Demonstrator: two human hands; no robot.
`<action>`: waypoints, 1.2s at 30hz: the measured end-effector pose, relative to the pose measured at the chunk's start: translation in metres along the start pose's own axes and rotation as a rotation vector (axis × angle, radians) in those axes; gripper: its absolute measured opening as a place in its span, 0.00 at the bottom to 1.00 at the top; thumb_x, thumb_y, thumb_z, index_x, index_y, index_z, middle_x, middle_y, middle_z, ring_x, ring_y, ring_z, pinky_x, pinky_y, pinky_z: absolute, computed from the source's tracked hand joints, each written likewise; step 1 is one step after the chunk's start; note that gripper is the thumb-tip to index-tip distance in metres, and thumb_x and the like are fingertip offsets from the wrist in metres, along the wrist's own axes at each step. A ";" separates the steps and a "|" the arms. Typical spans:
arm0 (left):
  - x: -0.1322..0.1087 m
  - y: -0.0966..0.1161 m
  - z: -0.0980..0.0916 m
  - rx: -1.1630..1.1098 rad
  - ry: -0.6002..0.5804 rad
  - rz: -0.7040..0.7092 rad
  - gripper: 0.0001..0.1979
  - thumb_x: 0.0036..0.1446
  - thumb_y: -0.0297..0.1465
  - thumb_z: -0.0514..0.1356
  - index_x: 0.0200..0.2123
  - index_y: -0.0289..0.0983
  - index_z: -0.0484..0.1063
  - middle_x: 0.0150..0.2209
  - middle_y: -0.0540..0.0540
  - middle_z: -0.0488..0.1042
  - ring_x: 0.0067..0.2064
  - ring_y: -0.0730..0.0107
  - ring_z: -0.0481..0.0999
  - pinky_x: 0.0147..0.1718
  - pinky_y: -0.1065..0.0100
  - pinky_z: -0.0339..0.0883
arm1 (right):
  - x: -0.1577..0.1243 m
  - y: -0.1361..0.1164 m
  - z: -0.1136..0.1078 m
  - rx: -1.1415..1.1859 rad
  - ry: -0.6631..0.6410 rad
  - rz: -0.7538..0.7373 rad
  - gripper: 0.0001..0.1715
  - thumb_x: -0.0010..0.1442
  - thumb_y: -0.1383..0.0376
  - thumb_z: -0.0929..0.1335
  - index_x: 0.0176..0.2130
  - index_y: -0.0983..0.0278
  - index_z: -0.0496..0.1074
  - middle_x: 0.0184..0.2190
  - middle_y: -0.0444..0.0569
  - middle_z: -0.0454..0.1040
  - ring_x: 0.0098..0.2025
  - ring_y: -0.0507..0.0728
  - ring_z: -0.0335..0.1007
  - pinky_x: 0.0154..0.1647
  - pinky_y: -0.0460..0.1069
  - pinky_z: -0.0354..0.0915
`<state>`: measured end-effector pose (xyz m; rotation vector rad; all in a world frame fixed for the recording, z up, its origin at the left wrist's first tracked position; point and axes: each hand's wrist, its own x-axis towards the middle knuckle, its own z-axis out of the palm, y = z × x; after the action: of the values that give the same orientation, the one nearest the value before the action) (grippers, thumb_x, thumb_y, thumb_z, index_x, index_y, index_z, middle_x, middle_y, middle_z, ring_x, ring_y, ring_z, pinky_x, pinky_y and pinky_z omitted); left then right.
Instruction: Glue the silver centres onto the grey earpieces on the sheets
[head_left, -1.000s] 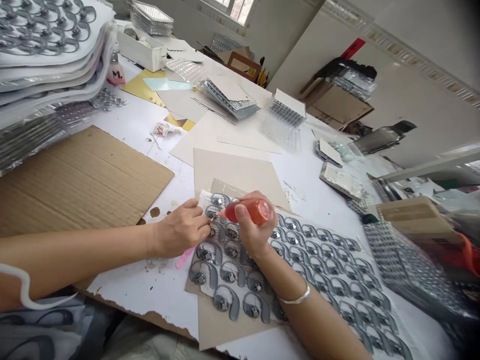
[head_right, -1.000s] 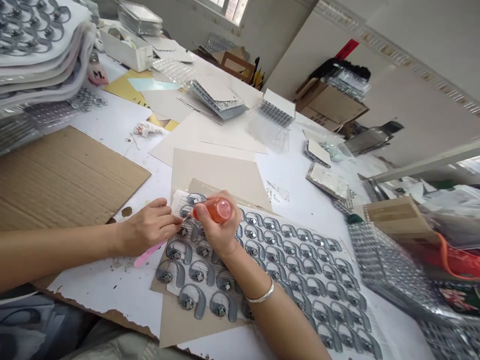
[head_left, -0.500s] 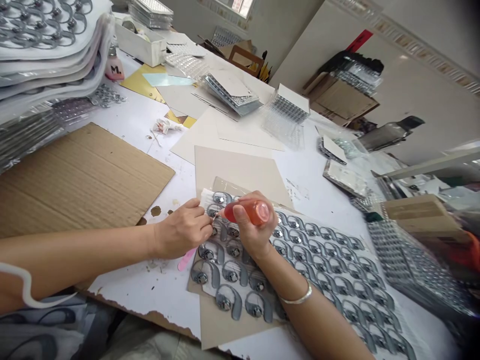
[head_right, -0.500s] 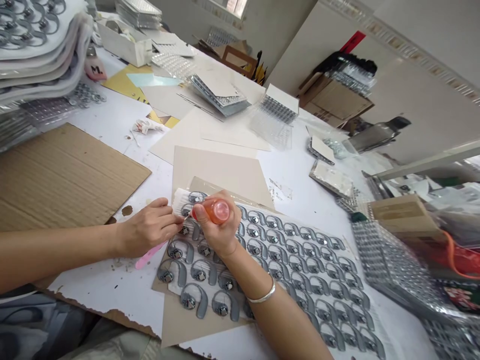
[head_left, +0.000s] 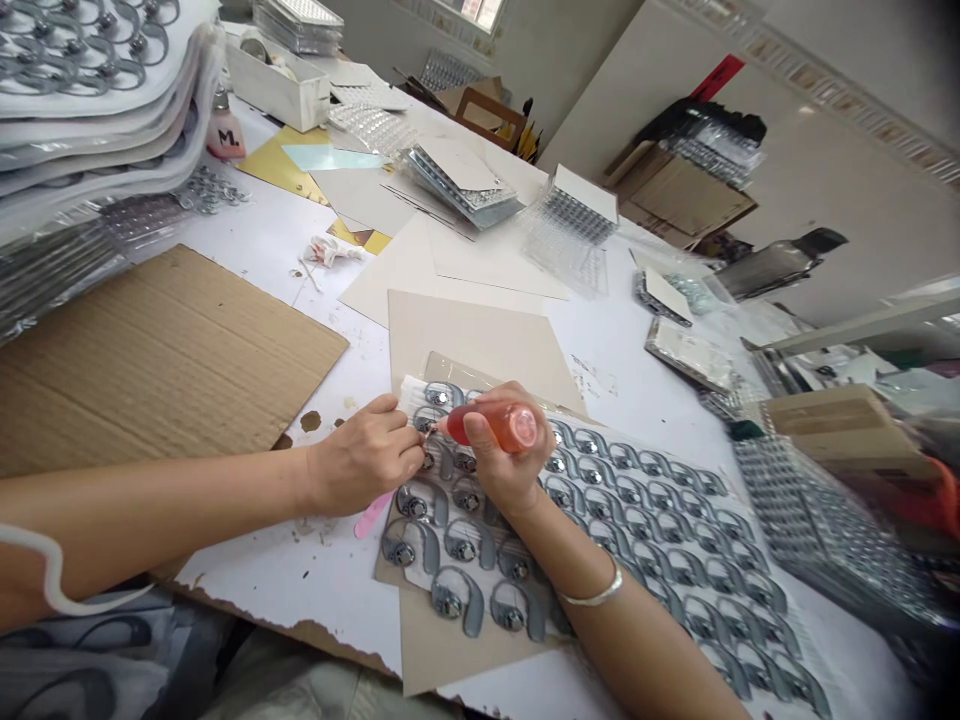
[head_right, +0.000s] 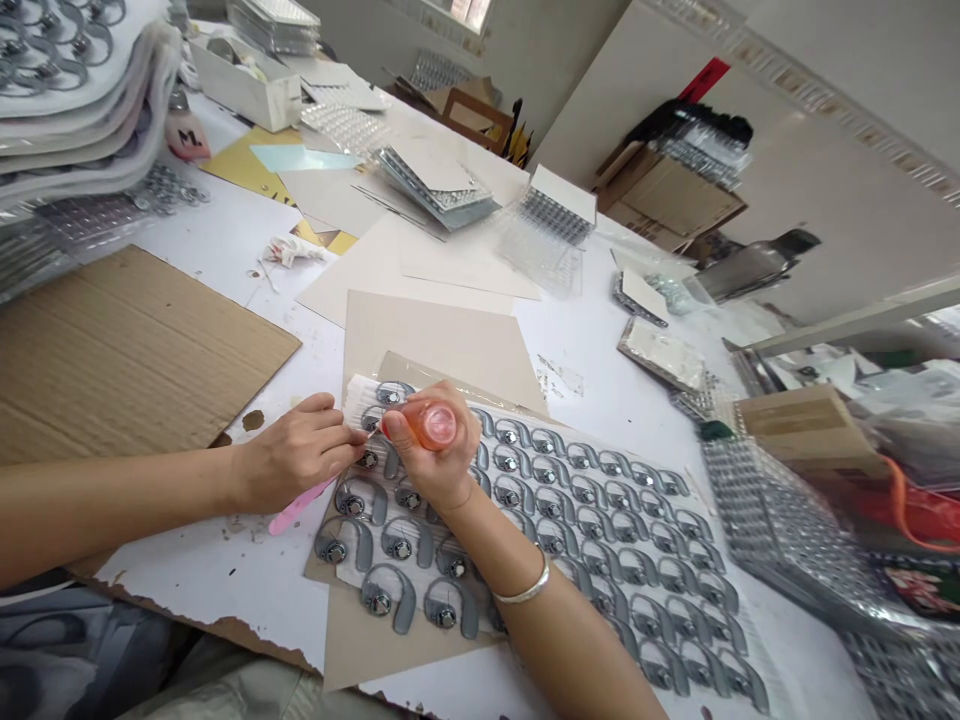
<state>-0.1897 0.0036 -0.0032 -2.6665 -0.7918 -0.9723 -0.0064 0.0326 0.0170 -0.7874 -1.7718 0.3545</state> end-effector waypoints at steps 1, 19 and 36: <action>0.000 0.000 0.000 0.001 0.004 -0.003 0.13 0.56 0.19 0.55 0.20 0.34 0.64 0.26 0.46 0.73 0.26 0.70 0.62 0.31 0.64 0.56 | 0.000 0.000 0.000 0.003 0.003 -0.002 0.04 0.54 0.68 0.71 0.30 0.63 0.70 0.27 0.44 0.71 0.29 0.51 0.67 0.29 0.48 0.65; 0.002 -0.001 -0.004 -0.025 -0.022 0.002 0.13 0.57 0.20 0.54 0.20 0.33 0.65 0.27 0.44 0.74 0.26 0.69 0.63 0.30 0.64 0.56 | -0.002 0.004 0.000 -0.031 0.039 -0.026 0.04 0.55 0.66 0.71 0.31 0.63 0.70 0.26 0.45 0.71 0.29 0.53 0.67 0.29 0.50 0.65; -0.002 0.000 0.000 0.000 -0.018 0.001 0.12 0.57 0.19 0.55 0.22 0.33 0.66 0.28 0.44 0.75 0.27 0.68 0.64 0.31 0.63 0.56 | 0.000 0.005 -0.001 -0.050 0.054 -0.066 0.04 0.54 0.67 0.70 0.30 0.63 0.70 0.26 0.44 0.71 0.28 0.52 0.66 0.28 0.50 0.65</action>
<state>-0.1910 0.0026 -0.0045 -2.6793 -0.7939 -0.9498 -0.0041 0.0357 0.0143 -0.7653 -1.7570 0.2442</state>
